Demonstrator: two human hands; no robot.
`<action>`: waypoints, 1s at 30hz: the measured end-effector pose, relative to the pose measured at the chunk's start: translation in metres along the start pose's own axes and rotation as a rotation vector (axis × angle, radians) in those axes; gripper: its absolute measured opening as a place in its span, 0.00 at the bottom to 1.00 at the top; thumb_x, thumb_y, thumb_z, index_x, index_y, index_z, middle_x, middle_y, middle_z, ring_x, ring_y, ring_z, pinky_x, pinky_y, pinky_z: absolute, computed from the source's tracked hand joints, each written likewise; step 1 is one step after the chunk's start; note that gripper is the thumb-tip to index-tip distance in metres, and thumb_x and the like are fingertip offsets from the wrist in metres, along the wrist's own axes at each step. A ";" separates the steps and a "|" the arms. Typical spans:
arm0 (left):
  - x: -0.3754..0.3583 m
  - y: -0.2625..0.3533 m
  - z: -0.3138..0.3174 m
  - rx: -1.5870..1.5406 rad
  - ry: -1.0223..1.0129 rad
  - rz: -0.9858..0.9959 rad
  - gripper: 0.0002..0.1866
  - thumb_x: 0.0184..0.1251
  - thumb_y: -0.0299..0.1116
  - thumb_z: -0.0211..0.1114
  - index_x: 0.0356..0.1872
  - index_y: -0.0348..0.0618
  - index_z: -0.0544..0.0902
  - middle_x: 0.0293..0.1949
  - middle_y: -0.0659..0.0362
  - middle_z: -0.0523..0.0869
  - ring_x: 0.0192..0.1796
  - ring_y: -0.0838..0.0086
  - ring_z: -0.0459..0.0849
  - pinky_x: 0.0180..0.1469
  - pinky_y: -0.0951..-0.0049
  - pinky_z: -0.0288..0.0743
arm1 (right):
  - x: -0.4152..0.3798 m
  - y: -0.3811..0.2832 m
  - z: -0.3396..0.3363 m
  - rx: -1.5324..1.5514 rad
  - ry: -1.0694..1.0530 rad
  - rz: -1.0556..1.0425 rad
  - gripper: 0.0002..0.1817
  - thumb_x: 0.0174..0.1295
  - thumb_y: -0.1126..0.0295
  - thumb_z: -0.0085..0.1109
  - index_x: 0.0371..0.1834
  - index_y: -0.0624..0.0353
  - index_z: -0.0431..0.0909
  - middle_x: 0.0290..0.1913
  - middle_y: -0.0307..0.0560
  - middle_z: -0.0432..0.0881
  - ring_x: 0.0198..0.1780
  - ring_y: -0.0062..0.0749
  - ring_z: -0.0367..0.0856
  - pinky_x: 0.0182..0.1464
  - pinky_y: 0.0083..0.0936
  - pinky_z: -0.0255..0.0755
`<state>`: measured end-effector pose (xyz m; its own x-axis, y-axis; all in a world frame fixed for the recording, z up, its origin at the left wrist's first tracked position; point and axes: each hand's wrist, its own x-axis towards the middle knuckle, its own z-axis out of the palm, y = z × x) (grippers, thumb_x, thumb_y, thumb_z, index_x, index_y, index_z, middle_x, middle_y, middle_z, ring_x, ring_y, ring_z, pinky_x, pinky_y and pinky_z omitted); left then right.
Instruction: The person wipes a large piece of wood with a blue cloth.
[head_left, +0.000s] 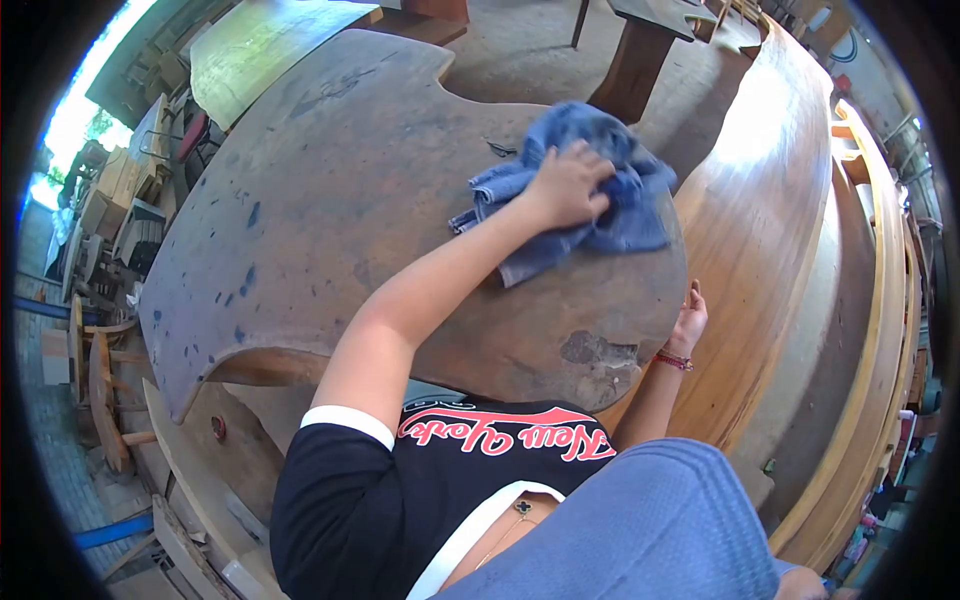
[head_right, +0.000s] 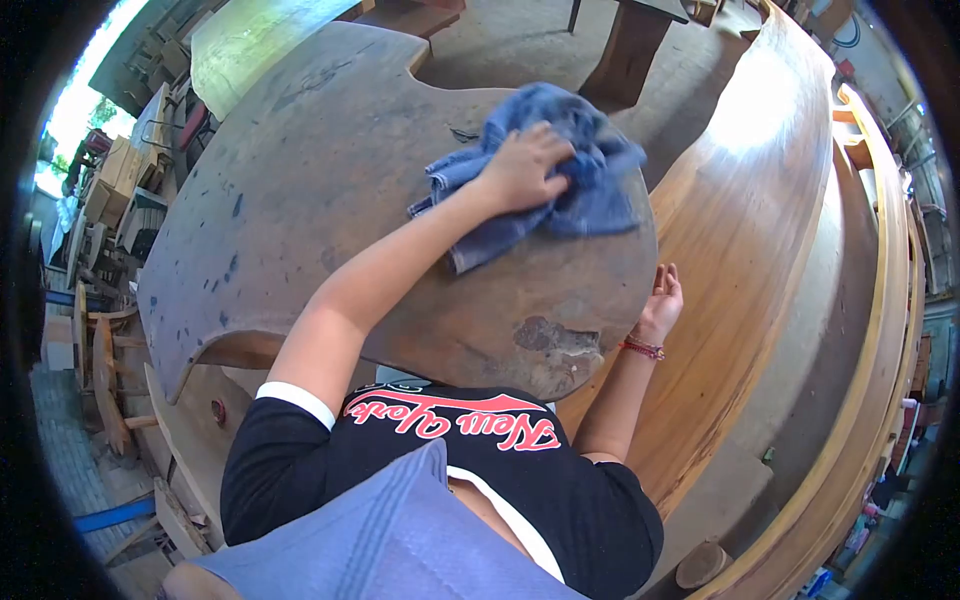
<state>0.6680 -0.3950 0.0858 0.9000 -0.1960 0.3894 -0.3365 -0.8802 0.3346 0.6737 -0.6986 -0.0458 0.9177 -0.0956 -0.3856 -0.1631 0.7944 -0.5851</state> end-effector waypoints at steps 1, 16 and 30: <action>-0.009 0.011 0.002 -0.052 -0.013 0.092 0.22 0.54 0.42 0.61 0.50 0.46 0.76 0.55 0.50 0.76 0.66 0.52 0.66 0.61 0.43 0.61 | 0.007 0.004 -0.008 0.017 -0.010 0.011 0.14 0.63 0.71 0.46 0.51 0.57 0.73 0.45 0.47 0.79 0.50 0.38 0.77 0.57 0.42 0.73; -0.252 -0.125 -0.161 0.151 0.152 -0.408 0.19 0.51 0.35 0.65 0.45 0.41 0.78 0.53 0.46 0.78 0.62 0.49 0.70 0.64 0.55 0.63 | 0.005 0.008 -0.011 -0.422 -0.315 0.016 0.18 0.67 0.70 0.39 0.53 0.66 0.73 0.51 0.53 0.80 0.49 0.41 0.80 0.50 0.38 0.77; -0.099 -0.279 -0.141 0.397 0.277 -0.544 0.23 0.59 0.47 0.60 0.53 0.48 0.78 0.56 0.54 0.79 0.65 0.57 0.70 0.63 0.60 0.66 | 0.022 -0.010 -0.027 -1.305 -0.007 -0.662 0.18 0.69 0.66 0.43 0.53 0.69 0.74 0.50 0.49 0.79 0.51 0.35 0.78 0.54 0.28 0.72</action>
<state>0.6335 -0.0688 0.0743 0.7902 0.3845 0.4772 0.3119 -0.9226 0.2268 0.6861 -0.7245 -0.0676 0.9549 -0.2136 0.2065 0.0786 -0.4887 -0.8689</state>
